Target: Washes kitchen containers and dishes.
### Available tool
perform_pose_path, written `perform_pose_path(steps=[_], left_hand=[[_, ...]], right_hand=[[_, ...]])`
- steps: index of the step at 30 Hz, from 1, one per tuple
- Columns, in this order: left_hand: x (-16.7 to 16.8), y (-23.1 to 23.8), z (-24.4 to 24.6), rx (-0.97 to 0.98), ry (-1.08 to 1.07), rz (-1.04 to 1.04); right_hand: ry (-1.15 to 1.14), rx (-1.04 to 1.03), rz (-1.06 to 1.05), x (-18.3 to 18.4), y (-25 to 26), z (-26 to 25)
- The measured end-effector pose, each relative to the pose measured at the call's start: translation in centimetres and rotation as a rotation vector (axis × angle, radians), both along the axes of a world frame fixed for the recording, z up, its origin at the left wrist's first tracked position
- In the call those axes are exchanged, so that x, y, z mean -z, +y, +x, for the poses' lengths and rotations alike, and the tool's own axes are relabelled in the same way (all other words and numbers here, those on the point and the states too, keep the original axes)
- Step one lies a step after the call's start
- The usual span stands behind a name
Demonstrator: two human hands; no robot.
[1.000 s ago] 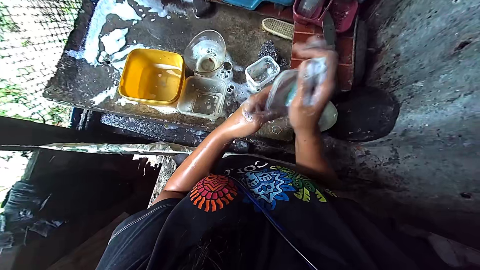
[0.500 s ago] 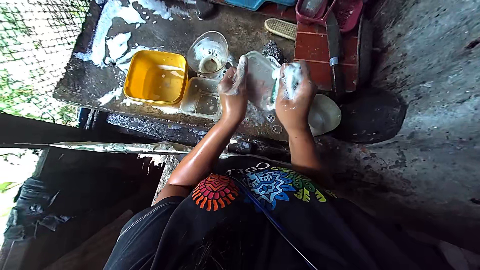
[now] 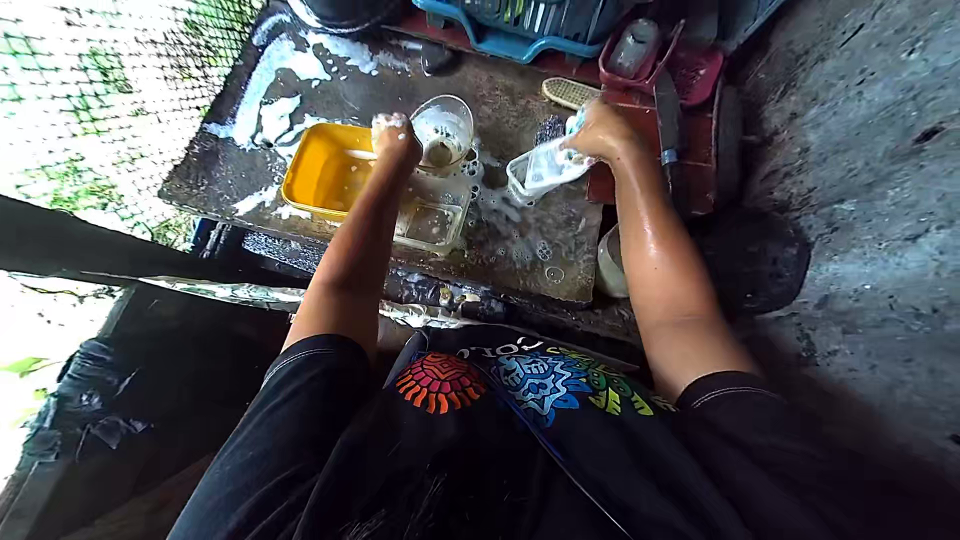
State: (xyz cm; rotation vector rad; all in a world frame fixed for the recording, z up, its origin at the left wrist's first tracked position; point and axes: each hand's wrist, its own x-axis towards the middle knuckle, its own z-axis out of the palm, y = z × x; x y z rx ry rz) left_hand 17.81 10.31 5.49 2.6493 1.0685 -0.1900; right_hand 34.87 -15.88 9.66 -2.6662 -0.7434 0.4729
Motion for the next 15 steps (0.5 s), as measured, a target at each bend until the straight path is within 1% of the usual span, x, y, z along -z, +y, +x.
perform_pose_path(steps=[2,4,6,8,10,13,15], left_hand=[[0.7,0.2,0.5,0.029,0.066,-0.003],[0.4,0.0,0.9,-0.002,0.078,0.000],[-0.6,-0.1,1.0,-0.013,0.004,-0.047],[-1.0,-0.5,1.5,0.007,-0.121,-0.120],[-1.0,-1.2,2.7,0.078,-0.179,-0.130],[-1.1,-2.7,4.2,0.237,-0.111,-0.061],[-1.6,-3.5,4.0,0.299,-0.090,-0.009]], right_hand=[[-0.002,-0.092,-0.090,1.3,1.0,1.3],[0.005,-0.112,-0.105,2.0,1.6,1.2],[-0.074,-0.093,-0.052,2.2,1.7,0.4],[-0.154,-0.068,-0.021,1.6,1.4,-1.2],[-0.191,-0.044,0.015,1.1,1.1,-2.4],[-0.295,-0.002,0.215,1.0,-0.4,-4.2],[-0.324,-0.006,0.334,0.9,-1.8,-5.3]])
